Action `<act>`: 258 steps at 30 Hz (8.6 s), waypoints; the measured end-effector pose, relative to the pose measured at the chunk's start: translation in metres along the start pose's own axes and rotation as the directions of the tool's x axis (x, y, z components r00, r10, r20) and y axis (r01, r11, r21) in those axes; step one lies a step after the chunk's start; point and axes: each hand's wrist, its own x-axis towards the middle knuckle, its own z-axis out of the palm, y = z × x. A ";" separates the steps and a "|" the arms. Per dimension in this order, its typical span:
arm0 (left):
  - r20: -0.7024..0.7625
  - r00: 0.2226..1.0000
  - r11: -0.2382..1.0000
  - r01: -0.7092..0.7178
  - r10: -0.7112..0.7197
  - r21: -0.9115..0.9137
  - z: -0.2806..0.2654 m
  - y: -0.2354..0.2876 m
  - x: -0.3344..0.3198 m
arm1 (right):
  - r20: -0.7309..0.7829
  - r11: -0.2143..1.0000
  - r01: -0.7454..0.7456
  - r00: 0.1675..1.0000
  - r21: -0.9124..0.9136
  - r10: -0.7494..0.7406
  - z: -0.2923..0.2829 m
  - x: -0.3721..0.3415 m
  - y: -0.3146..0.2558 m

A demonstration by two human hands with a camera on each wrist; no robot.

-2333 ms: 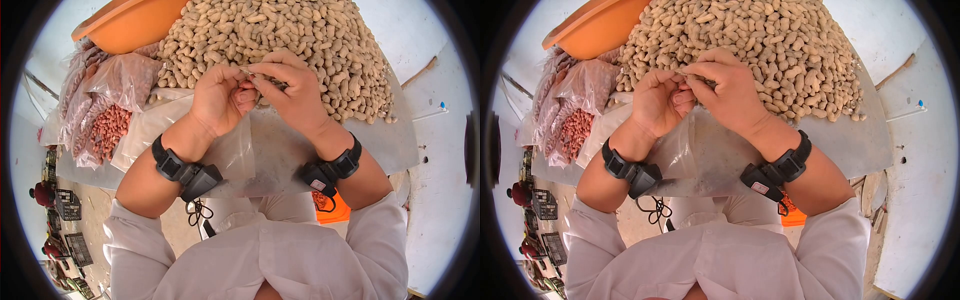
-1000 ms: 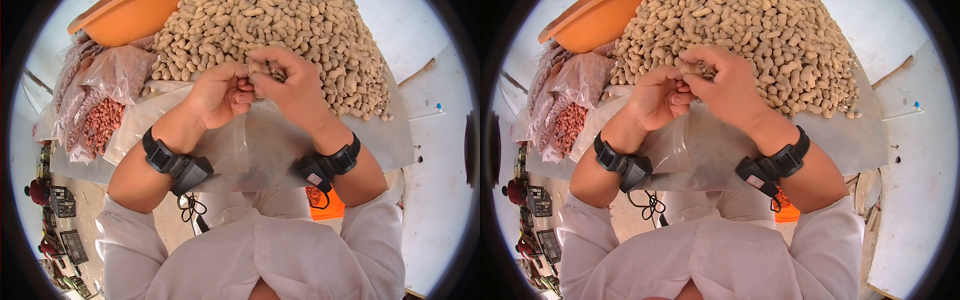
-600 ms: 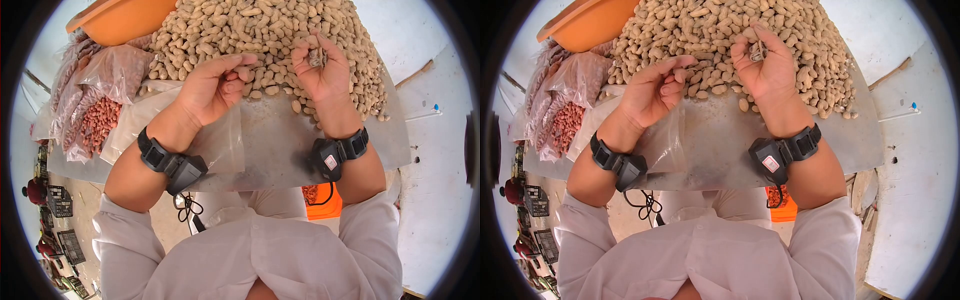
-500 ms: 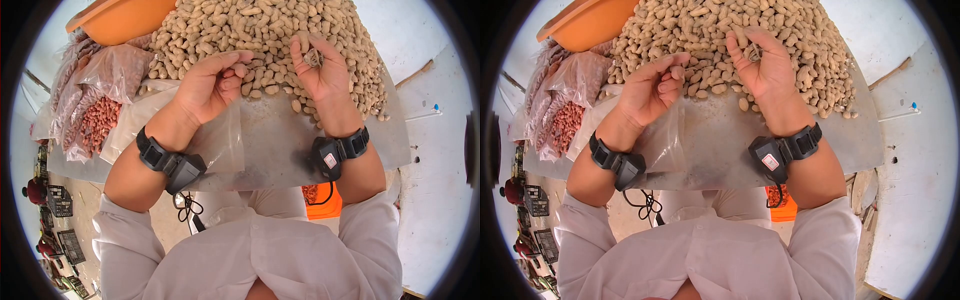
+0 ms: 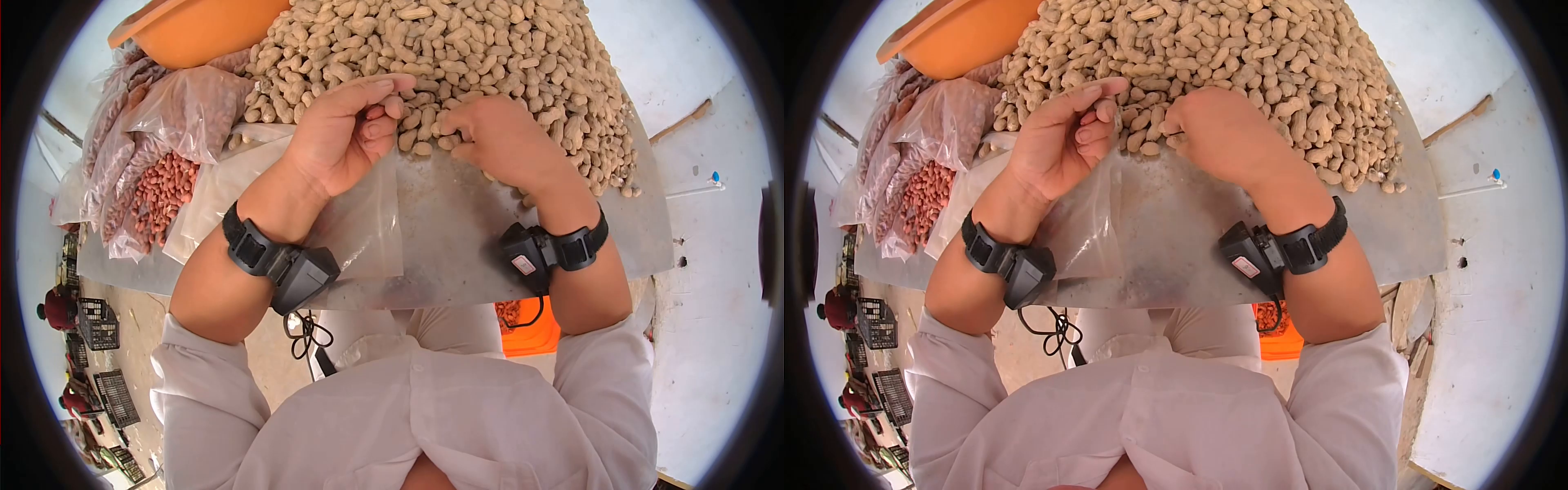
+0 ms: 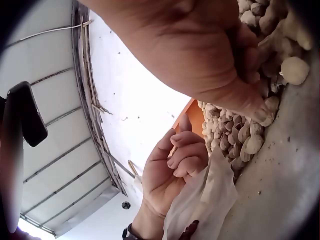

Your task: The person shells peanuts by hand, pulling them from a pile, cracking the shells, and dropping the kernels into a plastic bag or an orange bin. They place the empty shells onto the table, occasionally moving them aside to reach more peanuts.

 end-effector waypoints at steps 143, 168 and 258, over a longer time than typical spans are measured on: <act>-0.078 0.992 0.968 -0.080 0.102 0.239 0.004 -0.006 0.000 | -0.169 0.875 -0.043 0.975 0.481 0.141 0.004 0.012 -0.001; 0.097 0.889 0.671 -0.404 0.447 0.622 0.010 -0.017 -0.002 | -0.047 0.313 -0.058 0.946 0.948 0.319 0.015 0.009 -0.030; 0.051 0.999 0.993 0.003 -0.009 0.121 -0.007 -0.006 0.004 | -0.052 -0.131 0.073 0.986 0.989 0.158 -0.039 -0.034 -0.012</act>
